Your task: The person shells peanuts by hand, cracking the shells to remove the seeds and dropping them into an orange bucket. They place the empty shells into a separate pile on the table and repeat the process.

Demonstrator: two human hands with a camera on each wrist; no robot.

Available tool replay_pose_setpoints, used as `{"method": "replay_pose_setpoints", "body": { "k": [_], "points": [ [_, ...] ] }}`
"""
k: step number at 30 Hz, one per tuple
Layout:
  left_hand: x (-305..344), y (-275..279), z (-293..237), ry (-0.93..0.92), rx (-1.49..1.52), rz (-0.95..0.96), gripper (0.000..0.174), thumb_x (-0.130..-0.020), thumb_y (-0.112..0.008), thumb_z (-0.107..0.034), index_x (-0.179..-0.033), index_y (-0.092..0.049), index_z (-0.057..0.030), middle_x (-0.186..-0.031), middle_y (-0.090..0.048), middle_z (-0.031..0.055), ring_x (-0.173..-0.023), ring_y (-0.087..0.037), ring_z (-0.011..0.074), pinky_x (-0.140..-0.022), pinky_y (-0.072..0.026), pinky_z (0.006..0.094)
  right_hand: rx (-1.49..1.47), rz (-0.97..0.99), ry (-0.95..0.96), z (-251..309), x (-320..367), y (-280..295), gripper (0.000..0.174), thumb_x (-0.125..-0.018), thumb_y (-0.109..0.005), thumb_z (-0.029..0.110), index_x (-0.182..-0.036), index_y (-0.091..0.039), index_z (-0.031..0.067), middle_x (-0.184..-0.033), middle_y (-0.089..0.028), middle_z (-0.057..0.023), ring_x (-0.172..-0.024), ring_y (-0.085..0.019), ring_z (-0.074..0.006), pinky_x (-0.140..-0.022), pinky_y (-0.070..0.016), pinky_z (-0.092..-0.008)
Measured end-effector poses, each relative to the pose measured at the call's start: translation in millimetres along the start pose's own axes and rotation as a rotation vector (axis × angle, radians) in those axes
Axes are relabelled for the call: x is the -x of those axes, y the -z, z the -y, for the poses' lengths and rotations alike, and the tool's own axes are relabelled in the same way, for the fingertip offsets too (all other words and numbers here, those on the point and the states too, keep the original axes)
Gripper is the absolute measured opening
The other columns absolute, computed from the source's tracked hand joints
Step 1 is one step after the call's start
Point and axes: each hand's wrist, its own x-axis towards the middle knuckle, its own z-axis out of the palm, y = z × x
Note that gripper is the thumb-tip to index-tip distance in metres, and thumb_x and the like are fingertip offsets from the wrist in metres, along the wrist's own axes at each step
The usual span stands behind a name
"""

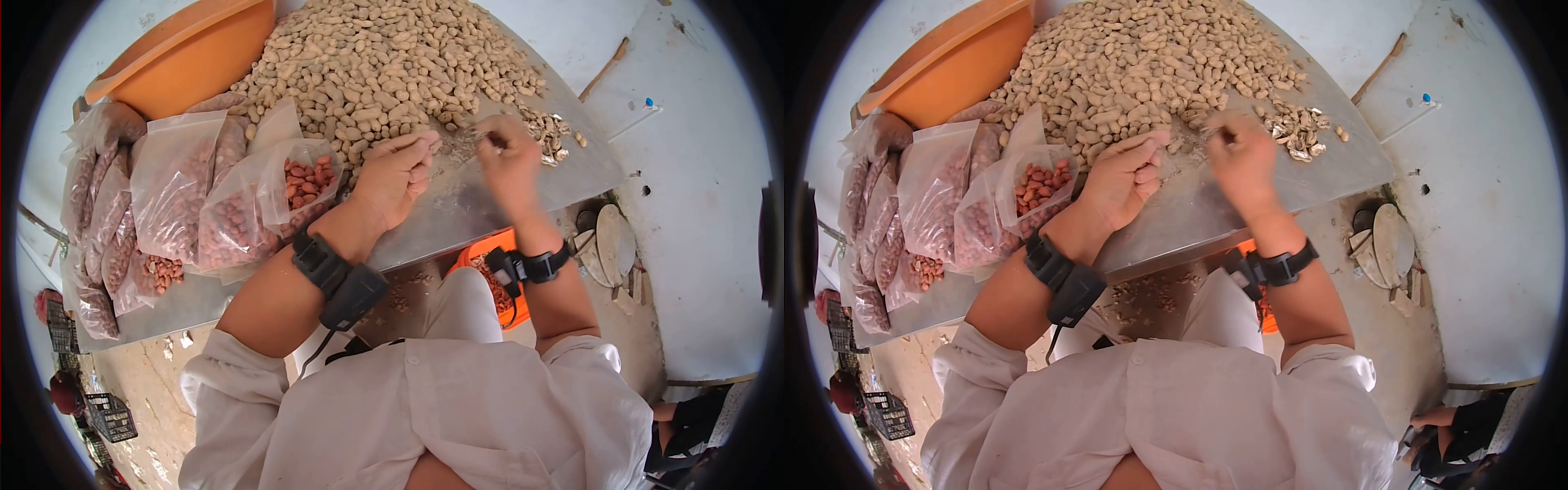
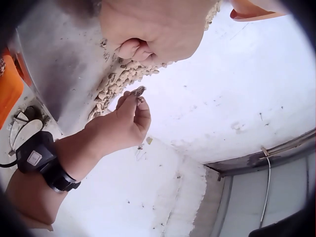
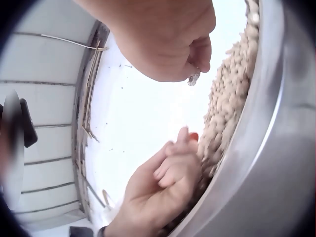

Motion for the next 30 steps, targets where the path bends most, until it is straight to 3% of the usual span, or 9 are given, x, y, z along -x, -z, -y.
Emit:
{"method": "replay_pose_setpoints", "body": {
  "k": [1,4,7,10,13,16,22,28,30],
  "points": [
    [0,1,-1,-0.019,0.001,-0.019,0.019,-0.091,-0.048,-0.012,-0.104,-0.055,0.0003,-0.072,-0.05,0.0005,-0.053,-0.039,0.0061,-0.046,-0.0309,0.0187,0.082,-0.003,-0.046,-8,-6,8,0.019,-0.067,-0.056,-0.001,-0.084,-0.063,0.0054,-0.085,-0.061,-0.0107,-0.075,-0.059,-0.027,-0.068,-0.048,-0.0342],
    [1,1,-2,-0.059,0.019,-0.066,0.022,-0.09,-0.05,-0.011,-0.108,-0.055,0.0003,-0.071,-0.049,0.0,-0.052,-0.039,0.0063,-0.046,-0.0301,0.0192,0.636,0.019,0.259,-27,-23,26,0.023,-0.066,-0.057,0.001,-0.086,-0.065,0.0082,-0.088,-0.062,-0.0099,-0.086,-0.057,-0.0275,-0.076,-0.0459,-0.037],
    [1,-2,-2,-0.063,0.05,-0.077,0.02,-0.089,-0.052,-0.01,-0.105,-0.057,-0.0003,-0.071,-0.049,-0.0004,-0.052,-0.039,0.0066,-0.045,-0.029,0.0205,0.538,0.161,0.302,-17,-25,16,0.028,-0.065,-0.057,0.003,-0.091,-0.065,0.0104,-0.092,-0.062,-0.0095,-0.093,-0.054,-0.0284,-0.083,-0.0432,-0.0387],
    [0,2,-2,-0.059,0.057,-0.064,0.02,-0.089,-0.051,-0.011,-0.106,-0.057,-0.0005,-0.07,-0.048,-0.0004,-0.052,-0.039,0.0067,-0.045,-0.029,0.0204,0.527,0.289,0.277,-12,-26,-2,0.029,-0.069,-0.055,0.007,-0.096,-0.063,0.0112,-0.095,-0.062,-0.0104,-0.094,-0.055,-0.0299,-0.083,-0.0445,-0.0388],
    [0,4,-4,-0.05,0.056,-0.057,0.021,-0.09,-0.05,-0.012,-0.106,-0.057,-0.0007,-0.069,-0.048,-0.0005,-0.051,-0.038,0.0067,-0.045,-0.0291,0.0203,0.564,0.534,0.117,-19,-32,-16,0.029,-0.072,-0.053,0.011,-0.1,-0.062,0.0121,-0.101,-0.062,-0.0112,-0.099,-0.054,-0.031,-0.083,-0.0456,-0.0392],
    [0,3,-3,-0.044,0.05,-0.066,0.022,-0.09,-0.05,-0.013,-0.107,-0.056,-0.0003,-0.069,-0.048,-0.0007,-0.051,-0.038,0.0062,-0.045,-0.0297,0.0195,0.566,0.606,0.018,-12,-36,-14,0.03,-0.074,-0.05,0.006,-0.102,-0.062,0.006,-0.101,-0.061,-0.0144,-0.096,-0.054,-0.0342,-0.084,-0.0435,-0.0388],
    [2,-1,-4,-0.056,0.022,-0.065,0.023,-0.09,-0.05,-0.013,-0.109,-0.055,0.0004,-0.069,-0.048,-0.0014,-0.052,-0.038,0.0048,-0.046,-0.0303,0.0178,0.407,0.509,0.03,-17,-38,-11,0.024,-0.075,-0.054,0.009,-0.096,-0.063,0.0047,-0.097,-0.061,-0.0167,-0.09,-0.057,-0.0345,-0.08,-0.0447,-0.0379],
    [0,3,-2,-0.064,0.035,-0.046,0.02,-0.088,-0.055,-0.012,-0.105,-0.057,-0.0009,-0.07,-0.048,-0.0008,-0.053,-0.04,0.0063,-0.046,-0.0297,0.0201,0.363,0.533,0.105,-28,-35,-16,0.022,-0.074,-0.056,0.009,-0.094,-0.063,0.0042,-0.097,-0.061,-0.0155,-0.089,-0.057,-0.0336,-0.078,-0.0458,-0.0371],
    [0,3,-3,-0.063,0.034,-0.045,0.02,-0.088,-0.055,-0.012,-0.105,-0.057,-0.0008,-0.07,-0.048,-0.0008,-0.053,-0.04,0.0064,-0.046,-0.0297,0.0201,0.381,0.49,0.121,-31,-33,-18,0.019,-0.075,-0.055,0.011,-0.09,-0.064,0.0078,-0.093,-0.062,-0.014,-0.086,-0.057,-0.0346,-0.077,-0.046,-0.0402]
  ]
}}
